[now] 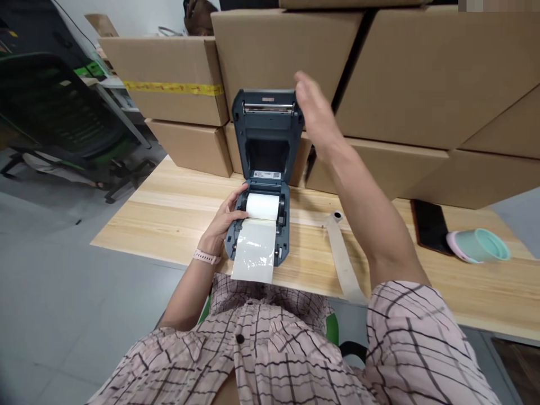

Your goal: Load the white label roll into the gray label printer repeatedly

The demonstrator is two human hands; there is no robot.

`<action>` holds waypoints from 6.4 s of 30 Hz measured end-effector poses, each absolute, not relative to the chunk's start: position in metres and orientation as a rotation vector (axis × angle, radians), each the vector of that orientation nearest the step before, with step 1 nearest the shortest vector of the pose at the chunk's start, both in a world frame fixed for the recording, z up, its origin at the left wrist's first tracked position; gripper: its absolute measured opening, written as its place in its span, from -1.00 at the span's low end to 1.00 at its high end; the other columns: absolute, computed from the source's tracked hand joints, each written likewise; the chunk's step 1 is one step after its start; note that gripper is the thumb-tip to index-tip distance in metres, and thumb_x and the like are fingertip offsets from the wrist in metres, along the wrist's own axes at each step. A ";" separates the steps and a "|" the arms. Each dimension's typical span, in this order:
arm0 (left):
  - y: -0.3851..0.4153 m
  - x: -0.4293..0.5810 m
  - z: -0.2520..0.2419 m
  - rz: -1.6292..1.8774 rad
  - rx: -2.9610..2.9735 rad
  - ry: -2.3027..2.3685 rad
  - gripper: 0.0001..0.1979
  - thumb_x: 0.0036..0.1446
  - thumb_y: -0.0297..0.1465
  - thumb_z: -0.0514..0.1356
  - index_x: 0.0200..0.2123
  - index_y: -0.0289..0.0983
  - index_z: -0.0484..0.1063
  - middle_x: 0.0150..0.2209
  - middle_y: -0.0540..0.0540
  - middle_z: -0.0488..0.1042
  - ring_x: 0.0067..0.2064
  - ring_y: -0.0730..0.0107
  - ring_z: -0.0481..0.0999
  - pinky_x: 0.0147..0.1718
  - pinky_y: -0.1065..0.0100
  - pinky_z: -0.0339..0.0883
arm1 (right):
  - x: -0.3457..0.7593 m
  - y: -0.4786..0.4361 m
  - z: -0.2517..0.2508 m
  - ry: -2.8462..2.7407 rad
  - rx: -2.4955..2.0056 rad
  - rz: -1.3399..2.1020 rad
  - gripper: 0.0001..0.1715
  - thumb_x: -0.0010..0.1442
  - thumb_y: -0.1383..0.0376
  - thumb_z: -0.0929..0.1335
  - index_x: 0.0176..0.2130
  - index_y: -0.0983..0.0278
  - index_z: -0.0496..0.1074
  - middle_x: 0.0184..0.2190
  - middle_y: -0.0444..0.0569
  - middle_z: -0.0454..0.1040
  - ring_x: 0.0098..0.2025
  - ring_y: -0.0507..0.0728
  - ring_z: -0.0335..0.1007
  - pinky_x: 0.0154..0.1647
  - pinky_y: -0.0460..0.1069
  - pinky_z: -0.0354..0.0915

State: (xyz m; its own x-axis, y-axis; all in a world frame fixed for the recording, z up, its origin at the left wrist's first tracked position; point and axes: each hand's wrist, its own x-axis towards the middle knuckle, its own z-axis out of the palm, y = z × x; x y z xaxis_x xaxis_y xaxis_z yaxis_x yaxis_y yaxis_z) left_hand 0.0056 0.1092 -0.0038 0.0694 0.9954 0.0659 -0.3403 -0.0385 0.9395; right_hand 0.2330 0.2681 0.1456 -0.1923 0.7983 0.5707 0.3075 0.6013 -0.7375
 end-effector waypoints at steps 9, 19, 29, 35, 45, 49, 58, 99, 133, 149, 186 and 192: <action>0.120 -0.001 -0.012 1.594 0.627 0.929 -0.63 0.19 -0.17 0.22 -0.02 -0.22 0.59 0.12 -0.21 0.58 0.22 0.08 0.51 0.20 0.09 0.35 | 0.248 0.153 0.118 -2.026 -0.666 0.422 -0.32 0.43 -0.22 0.09 0.31 0.01 0.26 0.32 -0.12 0.38 0.37 0.24 0.28 0.40 0.34 0.22; 0.045 0.003 0.038 1.621 1.849 1.174 -0.68 0.35 -0.26 0.17 0.10 -0.11 0.56 0.22 -0.12 0.51 0.30 0.11 0.42 0.32 -0.05 0.22 | 0.255 0.034 0.043 -2.338 -0.768 0.333 -0.45 0.50 0.02 0.15 0.34 0.12 0.27 0.39 0.05 0.31 0.47 0.24 0.13 0.42 0.35 0.15; 0.029 0.027 0.009 1.644 2.073 1.135 -0.64 0.38 -0.41 0.09 0.11 0.00 0.54 0.17 -0.02 0.56 0.38 0.03 0.33 0.34 -0.25 0.15 | 0.212 0.039 0.021 -1.719 -0.909 0.400 -0.72 0.35 0.34 0.35 0.01 0.05 0.50 0.15 -0.06 0.57 0.21 0.23 0.45 0.29 0.31 0.28; 0.022 0.030 0.008 1.655 1.927 1.170 -0.73 0.38 -0.27 0.12 -0.01 -0.05 0.61 0.12 -0.04 0.58 0.40 0.00 0.30 0.36 -0.24 0.10 | 0.216 0.047 0.020 -1.823 -0.833 0.475 -0.71 0.39 0.34 0.27 -0.06 0.09 0.55 0.18 -0.06 0.55 0.43 0.26 0.19 0.46 0.41 0.01; -0.058 0.030 -0.020 1.205 1.173 1.407 -0.42 0.26 0.05 0.15 -0.64 -0.23 0.45 -0.67 0.01 0.29 -0.59 0.43 0.27 -0.55 0.35 0.12 | 0.213 0.047 0.019 -1.802 -0.870 0.508 -0.65 0.41 0.28 0.21 -0.09 0.06 0.57 0.06 -0.11 0.61 0.39 0.25 0.24 0.42 0.39 0.10; -0.045 0.036 -0.005 0.845 0.847 1.203 -0.36 0.10 0.21 0.20 -0.54 -0.29 0.52 -0.74 0.08 0.18 -0.67 0.57 0.04 -0.62 0.42 -0.12 | 0.213 0.047 0.020 -1.794 -0.841 0.508 -0.65 0.41 0.30 0.21 -0.05 0.07 0.54 0.06 -0.09 0.60 0.38 0.25 0.24 0.42 0.39 0.08; -0.037 0.018 0.007 0.858 1.322 1.311 -0.44 0.23 -0.01 0.24 -0.65 -0.29 0.34 -0.65 0.04 0.28 -0.56 0.53 0.18 -0.52 0.40 0.00 | 0.225 0.046 0.031 -2.097 -0.930 0.236 -0.67 0.47 0.10 0.21 0.05 0.00 0.49 0.27 -0.11 0.47 0.41 0.30 0.21 0.47 0.44 -0.21; 0.143 -0.016 0.009 1.261 1.295 0.964 -0.07 -0.06 -0.39 0.35 0.41 -0.10 0.18 0.48 -0.09 0.13 0.52 -0.03 0.02 0.44 0.01 -0.01 | 0.188 0.161 0.091 -1.592 -0.910 0.248 -0.21 0.45 -0.11 0.04 0.49 0.10 -0.24 0.48 0.05 0.02 0.54 0.28 -0.11 0.51 0.33 -0.07; 0.126 -0.002 0.004 1.153 1.271 1.045 0.21 -0.31 -0.56 0.17 0.49 -0.33 -0.17 0.50 -0.23 0.03 0.50 -0.03 0.04 0.47 0.07 -0.05 | 0.230 0.168 0.136 -2.805 -0.598 0.819 0.27 0.02 0.20 0.49 0.50 0.18 -0.14 0.38 0.11 0.28 0.27 0.35 0.36 0.20 0.15 0.35; 0.120 0.001 0.009 1.130 1.271 1.047 0.15 -0.25 -0.58 0.15 0.50 -0.18 -0.09 0.54 0.01 -0.08 0.55 0.07 -0.12 0.50 0.18 -0.15 | 0.311 0.221 0.044 -2.250 -1.270 0.932 0.13 -0.02 0.20 0.54 0.41 0.23 0.11 0.24 0.20 0.42 0.25 0.38 0.40 0.34 0.35 0.25; 0.121 0.002 0.010 1.122 1.185 1.022 0.22 -0.28 -0.56 0.18 0.52 -0.24 -0.18 0.52 -0.10 0.00 0.52 -0.01 -0.02 0.45 0.11 0.02 | 0.212 0.143 0.062 -2.884 -0.777 0.402 -0.61 0.39 0.33 0.30 0.16 0.26 0.49 0.08 0.11 0.59 0.11 0.27 0.46 0.20 0.23 0.20; 0.121 0.000 0.005 1.139 1.239 0.978 0.17 -0.25 -0.56 0.16 0.51 -0.18 -0.12 0.53 -0.01 -0.04 0.54 0.09 -0.06 0.49 0.18 -0.11 | 0.233 0.080 0.058 -2.675 -0.671 0.481 -0.61 0.47 0.12 0.25 0.14 0.12 0.52 0.24 0.03 0.50 0.27 0.24 0.40 0.39 0.36 0.15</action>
State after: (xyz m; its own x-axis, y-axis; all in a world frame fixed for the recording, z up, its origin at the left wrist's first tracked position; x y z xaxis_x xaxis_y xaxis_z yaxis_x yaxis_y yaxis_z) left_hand 0.0001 0.1212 0.0055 0.1867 0.9815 0.0422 -0.1069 -0.0224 0.9940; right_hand 0.2329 0.0797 0.0581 -0.8306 0.5022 0.2404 0.3872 0.8313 -0.3989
